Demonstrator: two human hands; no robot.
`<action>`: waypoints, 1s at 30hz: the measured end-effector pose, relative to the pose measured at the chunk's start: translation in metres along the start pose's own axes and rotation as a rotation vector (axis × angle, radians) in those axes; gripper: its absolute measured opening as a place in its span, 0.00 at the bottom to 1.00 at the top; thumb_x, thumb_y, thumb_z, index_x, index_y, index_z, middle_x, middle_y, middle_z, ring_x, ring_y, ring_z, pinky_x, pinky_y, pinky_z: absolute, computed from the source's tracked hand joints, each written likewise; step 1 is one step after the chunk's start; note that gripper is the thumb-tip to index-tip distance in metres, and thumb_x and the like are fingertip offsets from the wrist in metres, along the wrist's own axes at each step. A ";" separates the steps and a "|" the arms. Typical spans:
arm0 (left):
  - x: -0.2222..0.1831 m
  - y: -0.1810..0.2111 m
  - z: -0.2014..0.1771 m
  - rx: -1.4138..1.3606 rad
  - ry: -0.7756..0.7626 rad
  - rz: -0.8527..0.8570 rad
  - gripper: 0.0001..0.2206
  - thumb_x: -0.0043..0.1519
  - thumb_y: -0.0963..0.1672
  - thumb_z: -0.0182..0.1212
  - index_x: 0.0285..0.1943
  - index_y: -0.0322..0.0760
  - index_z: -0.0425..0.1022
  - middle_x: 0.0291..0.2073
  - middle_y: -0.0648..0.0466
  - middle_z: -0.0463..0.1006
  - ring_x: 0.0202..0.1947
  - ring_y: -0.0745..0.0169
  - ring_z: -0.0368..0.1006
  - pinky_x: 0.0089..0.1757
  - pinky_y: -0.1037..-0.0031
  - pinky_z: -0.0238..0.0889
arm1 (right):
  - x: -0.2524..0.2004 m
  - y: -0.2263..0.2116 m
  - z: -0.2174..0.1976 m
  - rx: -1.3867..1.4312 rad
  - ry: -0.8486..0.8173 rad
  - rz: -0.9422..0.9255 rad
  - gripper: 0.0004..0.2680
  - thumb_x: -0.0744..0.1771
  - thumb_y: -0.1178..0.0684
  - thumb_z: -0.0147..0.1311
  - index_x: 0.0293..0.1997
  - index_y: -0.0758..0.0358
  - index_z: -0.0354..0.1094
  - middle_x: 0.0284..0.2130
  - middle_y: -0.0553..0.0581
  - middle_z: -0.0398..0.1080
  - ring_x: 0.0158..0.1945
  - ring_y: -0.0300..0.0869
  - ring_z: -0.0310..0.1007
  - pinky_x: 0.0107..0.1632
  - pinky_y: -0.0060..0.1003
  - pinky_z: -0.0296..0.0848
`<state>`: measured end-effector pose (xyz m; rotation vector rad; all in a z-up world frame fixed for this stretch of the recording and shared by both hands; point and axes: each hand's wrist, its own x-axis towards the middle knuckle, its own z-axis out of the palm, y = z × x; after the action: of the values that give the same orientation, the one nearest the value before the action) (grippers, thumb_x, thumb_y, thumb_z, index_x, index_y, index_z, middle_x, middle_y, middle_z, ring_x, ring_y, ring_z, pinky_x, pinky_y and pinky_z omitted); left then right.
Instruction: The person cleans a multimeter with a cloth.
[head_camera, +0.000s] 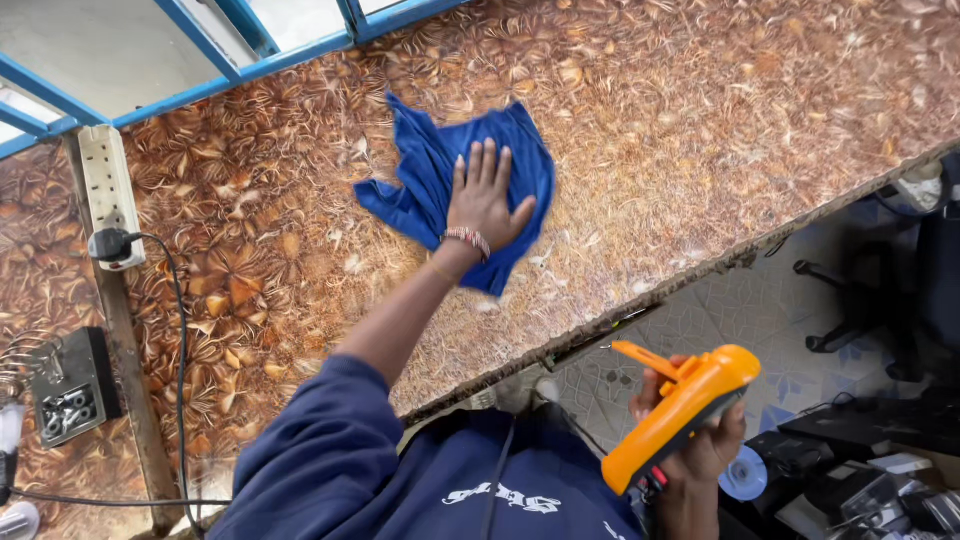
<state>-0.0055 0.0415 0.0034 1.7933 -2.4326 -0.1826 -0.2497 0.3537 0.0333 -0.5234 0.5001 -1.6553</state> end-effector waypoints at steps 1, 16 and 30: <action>-0.019 0.010 0.006 -0.020 0.115 0.082 0.41 0.65 0.62 0.36 0.81 0.37 0.44 0.79 0.40 0.40 0.79 0.42 0.32 0.71 0.49 0.25 | 0.006 -0.002 -0.001 0.048 0.010 0.008 0.27 0.67 0.33 0.59 0.61 0.70 0.66 0.45 0.74 0.72 0.35 0.50 0.74 0.37 0.43 0.65; -0.105 0.135 0.021 0.018 0.294 -0.139 0.42 0.61 0.64 0.48 0.81 0.43 0.51 0.79 0.42 0.47 0.79 0.41 0.38 0.70 0.49 0.32 | 0.111 -0.085 -0.065 -0.033 -0.163 0.221 0.29 0.67 0.28 0.54 0.59 0.70 0.65 0.51 0.65 0.69 0.50 0.63 0.73 0.34 0.50 0.70; 0.123 -0.009 -0.015 -0.074 0.207 -0.860 0.50 0.58 0.70 0.35 0.82 0.39 0.40 0.80 0.41 0.37 0.79 0.40 0.28 0.70 0.49 0.21 | 0.159 -0.120 -0.095 0.042 -0.224 0.429 0.30 0.68 0.25 0.48 0.59 0.70 0.65 0.47 0.80 0.69 0.37 0.60 0.75 0.40 0.50 0.70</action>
<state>-0.0310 -0.0792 0.0189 2.5362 -1.3685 -0.1378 -0.4222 0.2161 0.0381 -0.5214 0.3797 -1.1793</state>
